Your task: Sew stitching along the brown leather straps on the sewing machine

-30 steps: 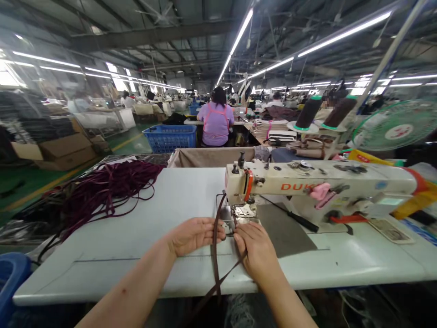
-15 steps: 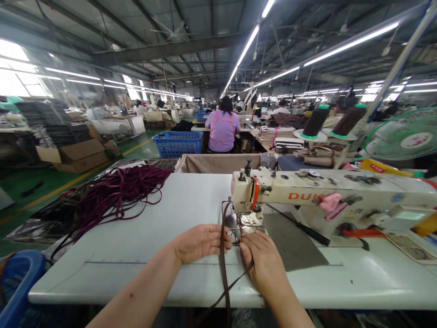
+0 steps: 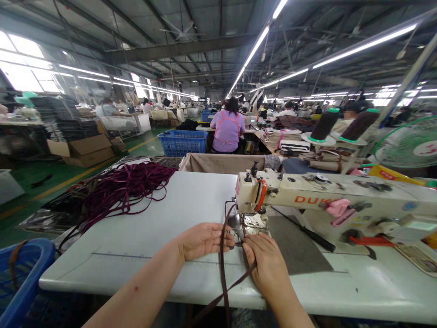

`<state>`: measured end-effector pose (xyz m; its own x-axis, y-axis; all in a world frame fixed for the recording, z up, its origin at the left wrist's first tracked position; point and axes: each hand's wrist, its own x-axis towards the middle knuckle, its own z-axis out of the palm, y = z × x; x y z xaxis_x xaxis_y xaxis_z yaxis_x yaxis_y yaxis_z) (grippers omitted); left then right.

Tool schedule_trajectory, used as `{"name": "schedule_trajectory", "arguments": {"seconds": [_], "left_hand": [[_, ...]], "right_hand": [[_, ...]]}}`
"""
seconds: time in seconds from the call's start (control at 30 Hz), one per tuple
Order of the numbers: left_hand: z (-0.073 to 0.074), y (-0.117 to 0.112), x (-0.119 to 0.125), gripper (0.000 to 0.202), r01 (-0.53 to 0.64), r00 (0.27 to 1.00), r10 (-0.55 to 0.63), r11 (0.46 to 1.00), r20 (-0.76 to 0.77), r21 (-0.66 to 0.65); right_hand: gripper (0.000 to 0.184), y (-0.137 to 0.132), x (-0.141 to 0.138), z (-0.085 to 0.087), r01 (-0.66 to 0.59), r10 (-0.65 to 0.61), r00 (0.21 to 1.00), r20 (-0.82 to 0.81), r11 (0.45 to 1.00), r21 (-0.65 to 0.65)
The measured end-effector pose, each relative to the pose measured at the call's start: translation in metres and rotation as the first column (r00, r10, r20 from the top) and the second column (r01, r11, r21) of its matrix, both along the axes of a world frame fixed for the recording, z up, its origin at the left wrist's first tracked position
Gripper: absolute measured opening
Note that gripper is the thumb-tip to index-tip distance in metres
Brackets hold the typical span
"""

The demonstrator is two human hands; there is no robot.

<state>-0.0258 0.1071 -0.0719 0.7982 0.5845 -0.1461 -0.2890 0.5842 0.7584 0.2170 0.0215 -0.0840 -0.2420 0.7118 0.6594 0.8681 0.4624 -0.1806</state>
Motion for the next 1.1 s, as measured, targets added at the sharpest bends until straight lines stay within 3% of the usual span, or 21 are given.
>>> {"name": "schedule_trajectory", "arguments": {"seconds": [0.4, 0.8, 1.03, 1.1], "left_hand": [[-0.006, 0.002, 0.0, 0.036, -0.017, 1.0, 0.017, 1.0, -0.01, -0.007], [-0.002, -0.001, 0.001, 0.033, -0.029, 0.999, 0.03, 1.0, -0.015, 0.011], [0.006, -0.005, 0.0, 0.042, 0.176, 0.984, -0.173, 0.978, -0.036, 0.11], [0.005, -0.004, 0.001, 0.039, 0.129, 0.992, -0.127, 0.988, -0.023, 0.089]], "right_hand": [[0.034, 0.0, 0.001, -0.001, 0.004, -0.004, 1.0, 0.018, 1.0, 0.002], [0.033, 0.002, 0.001, 0.0, -0.009, 0.008, 1.0, 0.022, 0.999, 0.044], [0.03, 0.005, 0.004, -0.006, -0.02, 0.013, 0.998, 0.061, 0.993, 0.113], [0.031, 0.006, 0.005, -0.008, -0.023, 0.015, 0.998, 0.065, 0.993, 0.116]]}}
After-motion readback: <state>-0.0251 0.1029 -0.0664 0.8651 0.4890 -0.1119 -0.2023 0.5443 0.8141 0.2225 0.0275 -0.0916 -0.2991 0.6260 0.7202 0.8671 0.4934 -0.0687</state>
